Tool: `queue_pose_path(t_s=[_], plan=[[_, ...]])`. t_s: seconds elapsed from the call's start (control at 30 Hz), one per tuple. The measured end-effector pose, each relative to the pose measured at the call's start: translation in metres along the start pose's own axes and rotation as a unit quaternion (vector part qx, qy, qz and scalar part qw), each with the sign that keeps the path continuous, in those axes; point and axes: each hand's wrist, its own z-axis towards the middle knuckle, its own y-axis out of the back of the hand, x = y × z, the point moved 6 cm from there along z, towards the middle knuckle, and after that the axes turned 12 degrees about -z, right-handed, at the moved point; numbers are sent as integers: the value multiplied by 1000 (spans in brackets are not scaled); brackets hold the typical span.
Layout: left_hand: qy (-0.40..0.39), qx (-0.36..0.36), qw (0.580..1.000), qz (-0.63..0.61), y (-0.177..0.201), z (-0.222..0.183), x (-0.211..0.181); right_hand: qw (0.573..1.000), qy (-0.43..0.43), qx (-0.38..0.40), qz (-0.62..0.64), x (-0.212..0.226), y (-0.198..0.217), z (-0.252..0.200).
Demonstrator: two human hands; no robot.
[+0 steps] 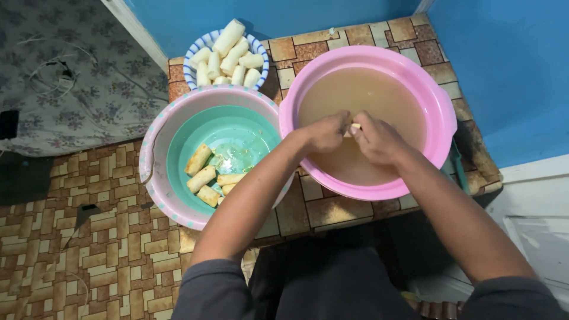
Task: Washing and peeling pieces of cassava in bowls of water on a preparation table.
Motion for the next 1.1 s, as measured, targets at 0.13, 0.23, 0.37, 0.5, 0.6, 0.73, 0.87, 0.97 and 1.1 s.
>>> queue_pose_path(t_s=[0.13, 0.23, 0.37, 0.5, 0.6, 0.73, 0.87, 0.97, 1.1], plan=[[-5, 20, 1000, -7, -4, 3, -4, 1000, -6, -15, -24, -12, 0, 3], [16, 21, 999, 32, -7, 8, 2, 996, -23, -25, -79, -17, 0, 2], [-34, 15, 997, 63, -9, 15, 5, 994, -49, -70, -71, -18, 7, 0], [-89, -12, 985, 146, -12, -1, -7, 991, -75, -73, -86, -14, 14, 0], [-81, -24, 987, 136, -13, -2, -5, 985, -103, -109, -84, -31, 3, 8], [-72, -37, 989, 121, -18, 5, 2, 980, -99, -148, -89, -20, 14, 2], [-62, 29, 975, 211, -21, 5, 14, 983, -74, -133, -99, -9, 17, 0], [-87, 50, 959, 263, -25, 8, 28, 984, -61, -137, -93, -7, 14, 1], [-120, 18, 966, 228, -23, 6, 16, 984, -77, -126, -100, -8, 18, 0]])
